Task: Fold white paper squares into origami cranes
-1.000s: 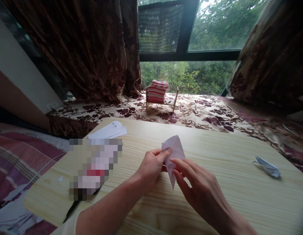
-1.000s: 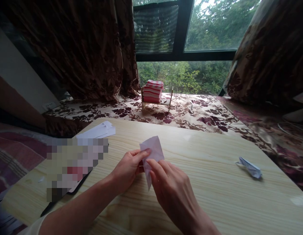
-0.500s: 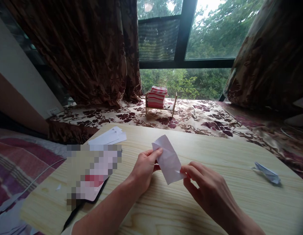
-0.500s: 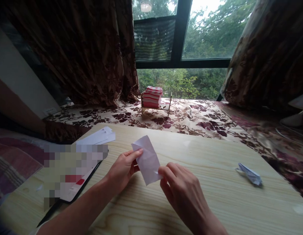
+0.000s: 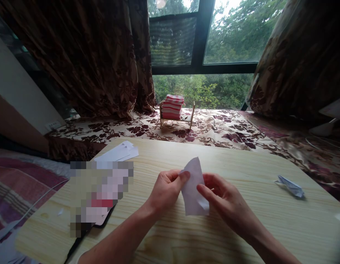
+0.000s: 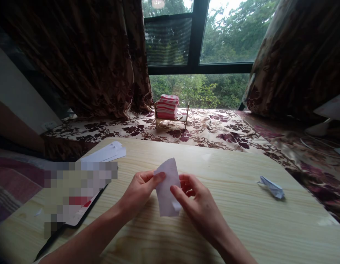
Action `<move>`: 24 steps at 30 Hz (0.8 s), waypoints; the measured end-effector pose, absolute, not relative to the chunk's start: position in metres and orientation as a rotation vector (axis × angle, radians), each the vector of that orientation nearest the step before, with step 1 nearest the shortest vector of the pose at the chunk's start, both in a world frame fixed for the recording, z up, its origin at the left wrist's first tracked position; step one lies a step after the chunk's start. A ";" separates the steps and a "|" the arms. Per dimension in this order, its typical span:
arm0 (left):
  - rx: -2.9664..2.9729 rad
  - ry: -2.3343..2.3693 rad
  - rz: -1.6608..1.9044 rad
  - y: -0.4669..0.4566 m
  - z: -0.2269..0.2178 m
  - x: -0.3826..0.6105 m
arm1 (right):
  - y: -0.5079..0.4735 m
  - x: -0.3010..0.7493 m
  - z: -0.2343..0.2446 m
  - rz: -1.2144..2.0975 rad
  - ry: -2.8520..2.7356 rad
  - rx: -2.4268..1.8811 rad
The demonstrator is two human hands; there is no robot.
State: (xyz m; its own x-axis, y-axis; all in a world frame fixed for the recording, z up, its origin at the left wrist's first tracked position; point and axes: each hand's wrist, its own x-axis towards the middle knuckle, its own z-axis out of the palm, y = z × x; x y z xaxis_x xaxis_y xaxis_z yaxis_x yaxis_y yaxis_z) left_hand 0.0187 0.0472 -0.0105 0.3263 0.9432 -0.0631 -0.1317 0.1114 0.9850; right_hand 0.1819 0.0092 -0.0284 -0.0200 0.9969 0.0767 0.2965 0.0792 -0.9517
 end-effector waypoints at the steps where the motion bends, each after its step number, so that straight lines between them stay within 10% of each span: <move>1: 1.119 0.891 0.952 0.047 -0.010 0.019 | 0.008 0.180 -0.028 1.128 -1.474 -1.325; 24: 1.166 0.923 0.920 0.043 -0.007 0.021 | 0.007 0.181 -0.022 1.122 -1.271 -1.217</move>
